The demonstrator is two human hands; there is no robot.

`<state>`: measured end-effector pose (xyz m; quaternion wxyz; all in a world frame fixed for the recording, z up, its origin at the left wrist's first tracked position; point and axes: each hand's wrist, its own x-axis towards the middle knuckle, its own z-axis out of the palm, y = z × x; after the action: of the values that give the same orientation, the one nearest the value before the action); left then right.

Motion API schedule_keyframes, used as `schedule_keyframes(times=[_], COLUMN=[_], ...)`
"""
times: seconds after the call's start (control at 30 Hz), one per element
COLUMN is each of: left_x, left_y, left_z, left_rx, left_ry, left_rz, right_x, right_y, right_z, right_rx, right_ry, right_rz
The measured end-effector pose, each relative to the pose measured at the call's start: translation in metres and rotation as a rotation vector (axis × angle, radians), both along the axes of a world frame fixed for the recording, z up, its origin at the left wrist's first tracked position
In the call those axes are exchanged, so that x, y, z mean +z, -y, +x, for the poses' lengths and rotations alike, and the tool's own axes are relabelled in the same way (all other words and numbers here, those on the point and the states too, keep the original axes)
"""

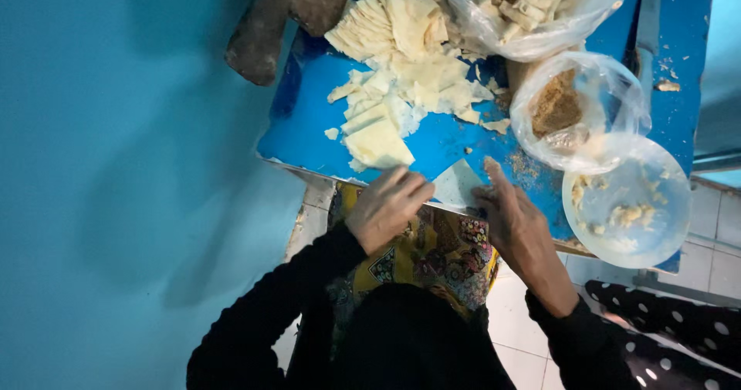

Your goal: The person sits on the floor at a low blue table and folds cut dough wrappers around a brown filling scooped from a plastic-lined container, pressing each wrapper closed by hand. The finished rolled pastries are added to a plastic bag of already rolled pieces beside the wrapper stack.

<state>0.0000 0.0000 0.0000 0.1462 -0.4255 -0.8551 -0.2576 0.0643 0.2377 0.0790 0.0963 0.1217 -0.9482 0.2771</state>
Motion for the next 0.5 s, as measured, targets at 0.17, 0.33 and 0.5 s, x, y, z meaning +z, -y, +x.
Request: schedule_keyframes(times=[0.17,0.33,0.5], left_x=[0.003,0.020,0.008], left_y=[0.002,-0.008,-0.019], left_z=[-0.023,-0.039,-0.020], left_rx=[0.201,0.306,0.113], left_ry=[-0.270,-0.175,-0.236], left_rz=[0.001,-0.175,-0.088], right_x=[-0.016,-0.012,0.017], right_y=[-0.010,-0.010,-0.071], right_z=[0.002,0.007,0.039], right_rx=[0.005,-0.016,-0.340], right_ry=[-0.001,0.003,-0.113], right_rz=[-0.003,-0.133,0.004])
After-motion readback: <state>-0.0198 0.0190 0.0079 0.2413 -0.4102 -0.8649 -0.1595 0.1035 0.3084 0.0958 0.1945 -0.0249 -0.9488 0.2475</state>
